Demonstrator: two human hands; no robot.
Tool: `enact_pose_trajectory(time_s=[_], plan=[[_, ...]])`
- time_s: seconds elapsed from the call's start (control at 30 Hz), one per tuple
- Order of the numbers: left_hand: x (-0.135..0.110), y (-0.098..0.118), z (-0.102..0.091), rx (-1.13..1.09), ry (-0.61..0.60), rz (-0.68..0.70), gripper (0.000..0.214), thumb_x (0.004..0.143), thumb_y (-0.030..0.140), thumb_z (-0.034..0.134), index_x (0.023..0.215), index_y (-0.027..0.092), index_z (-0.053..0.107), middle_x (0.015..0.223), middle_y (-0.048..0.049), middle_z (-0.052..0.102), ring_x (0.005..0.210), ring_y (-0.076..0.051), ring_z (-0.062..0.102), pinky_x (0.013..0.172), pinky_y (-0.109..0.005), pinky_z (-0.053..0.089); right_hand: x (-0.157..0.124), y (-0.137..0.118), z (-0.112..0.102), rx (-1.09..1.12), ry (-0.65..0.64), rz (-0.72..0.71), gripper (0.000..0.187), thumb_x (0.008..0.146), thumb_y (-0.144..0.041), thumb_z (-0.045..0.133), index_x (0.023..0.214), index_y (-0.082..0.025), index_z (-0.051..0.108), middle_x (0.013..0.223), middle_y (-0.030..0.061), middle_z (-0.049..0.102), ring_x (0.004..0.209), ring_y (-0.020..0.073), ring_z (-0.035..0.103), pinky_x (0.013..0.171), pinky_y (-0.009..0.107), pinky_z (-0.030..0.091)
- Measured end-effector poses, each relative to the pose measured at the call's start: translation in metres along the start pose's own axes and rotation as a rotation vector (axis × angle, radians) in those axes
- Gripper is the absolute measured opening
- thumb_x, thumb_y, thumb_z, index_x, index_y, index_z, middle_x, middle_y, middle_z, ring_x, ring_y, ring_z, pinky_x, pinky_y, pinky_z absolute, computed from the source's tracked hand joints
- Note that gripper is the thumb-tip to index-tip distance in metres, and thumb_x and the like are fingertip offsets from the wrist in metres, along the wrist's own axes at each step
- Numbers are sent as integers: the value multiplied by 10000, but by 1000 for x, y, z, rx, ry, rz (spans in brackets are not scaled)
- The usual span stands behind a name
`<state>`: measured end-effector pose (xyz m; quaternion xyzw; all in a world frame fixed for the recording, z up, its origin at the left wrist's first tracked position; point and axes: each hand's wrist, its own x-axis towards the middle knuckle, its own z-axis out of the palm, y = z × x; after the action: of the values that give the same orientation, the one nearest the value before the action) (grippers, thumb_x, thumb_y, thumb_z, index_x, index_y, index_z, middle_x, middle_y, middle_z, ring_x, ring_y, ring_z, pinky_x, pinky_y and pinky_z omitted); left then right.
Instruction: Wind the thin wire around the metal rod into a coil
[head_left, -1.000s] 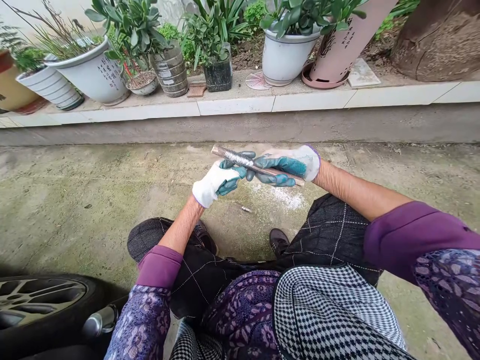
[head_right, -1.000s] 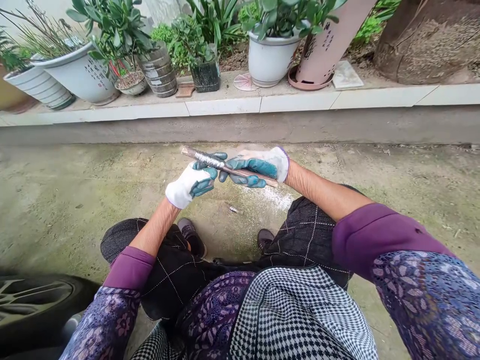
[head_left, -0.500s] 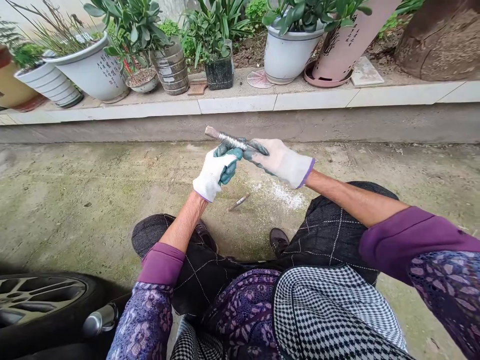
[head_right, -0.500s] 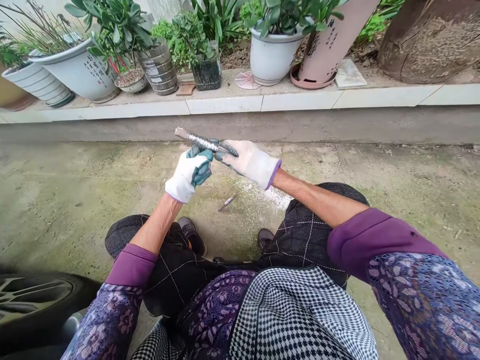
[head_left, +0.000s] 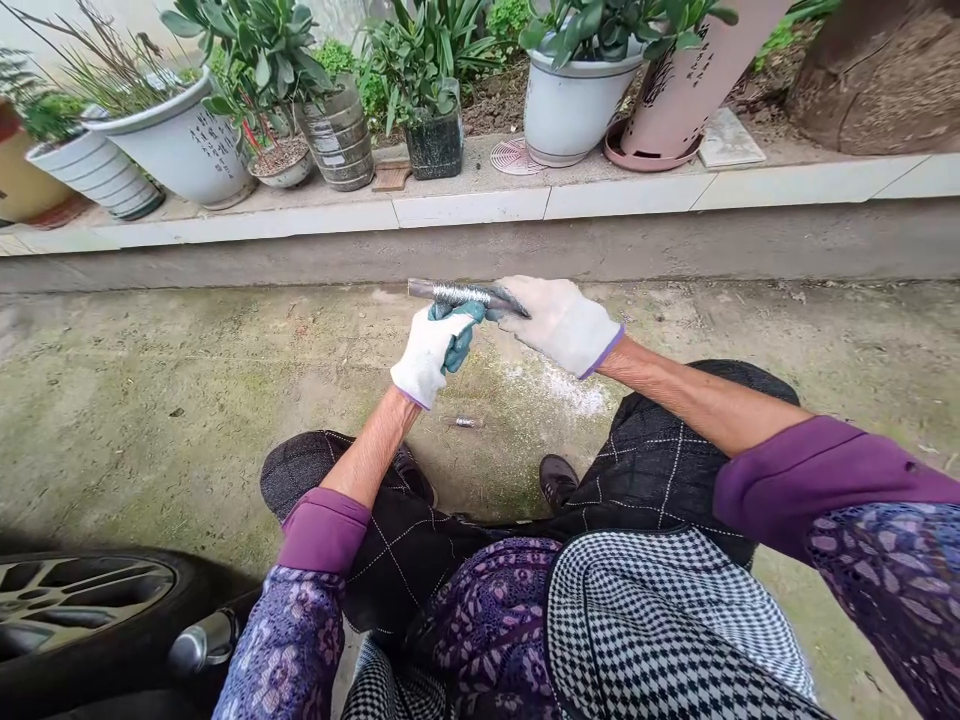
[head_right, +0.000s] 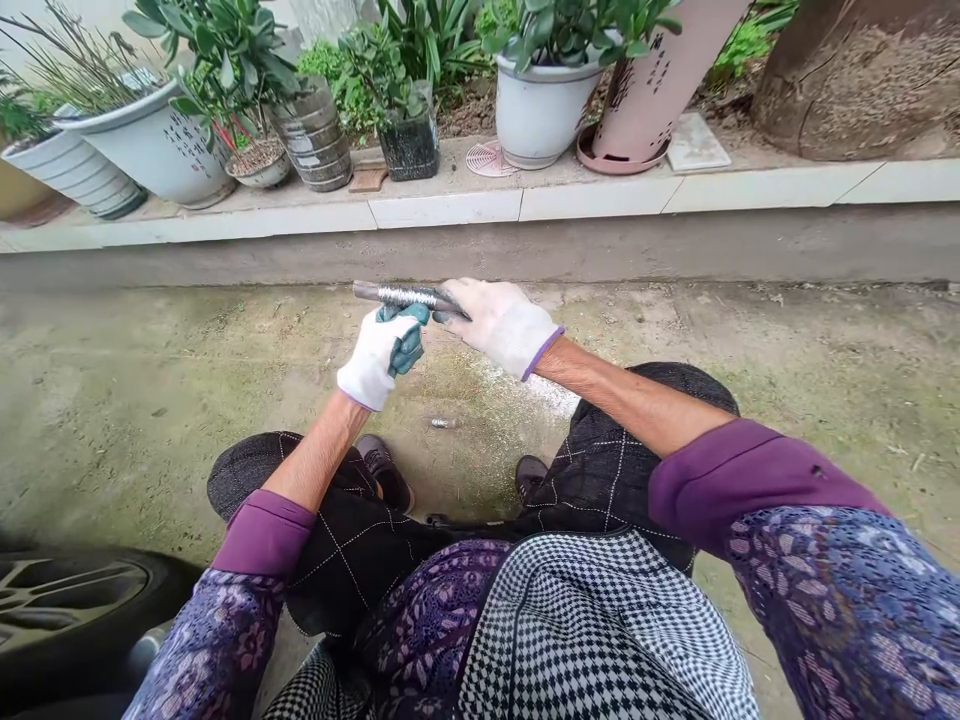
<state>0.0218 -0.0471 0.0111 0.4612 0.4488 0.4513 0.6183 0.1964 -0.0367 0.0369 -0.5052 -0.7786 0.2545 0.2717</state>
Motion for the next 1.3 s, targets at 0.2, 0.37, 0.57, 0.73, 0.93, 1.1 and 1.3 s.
enact_pose_trajectory(time_s=[0.2,0.37,0.57,0.73,0.93,1.1,1.3], plan=[[-8,11,-4,82,-111,8,218,692,323,701,702,178,538,404,106,391,283,-27,274,306,-196,192,-11,4,-11,699,-445,183,324,869,-487,604,917,-167,592,576,-56,416,415,60,299,335,201,274],[-10,7,-2,118,-52,-26,217,688,309,708,700,171,540,419,99,409,304,-23,298,326,-193,207,-6,15,-11,561,-488,149,331,884,-492,576,892,-163,604,608,-20,504,446,85,400,375,223,347],[0,0,1,-25,58,-45,210,723,318,671,751,190,507,440,123,370,304,-23,246,318,-199,182,-2,2,0,-314,-19,-53,284,859,-289,577,1112,-167,624,1091,113,645,869,218,603,709,318,449],[-4,11,1,-15,-27,-34,217,723,322,678,779,184,520,458,118,385,315,-22,260,322,-192,196,-9,-5,-1,-225,-36,-50,210,914,-305,507,1018,-162,620,918,80,643,742,174,569,618,283,416],[-11,20,-9,98,-83,0,216,690,315,686,742,176,530,461,100,421,331,-23,300,336,-187,228,-16,-2,-5,737,-354,194,359,907,-494,573,1004,-149,599,574,-68,442,387,53,307,302,201,268],[-11,13,-19,94,-127,11,190,700,327,652,757,179,548,445,103,409,324,-37,294,337,-192,232,-15,6,-14,963,-513,132,436,890,-529,621,1052,-125,603,559,-85,442,354,25,284,267,164,246],[-11,4,-18,367,-206,-78,90,674,219,655,708,144,618,517,51,536,400,-40,399,390,-177,292,-20,24,-18,733,-942,176,432,850,-525,657,1018,-127,648,558,-61,500,353,36,356,291,163,272]])
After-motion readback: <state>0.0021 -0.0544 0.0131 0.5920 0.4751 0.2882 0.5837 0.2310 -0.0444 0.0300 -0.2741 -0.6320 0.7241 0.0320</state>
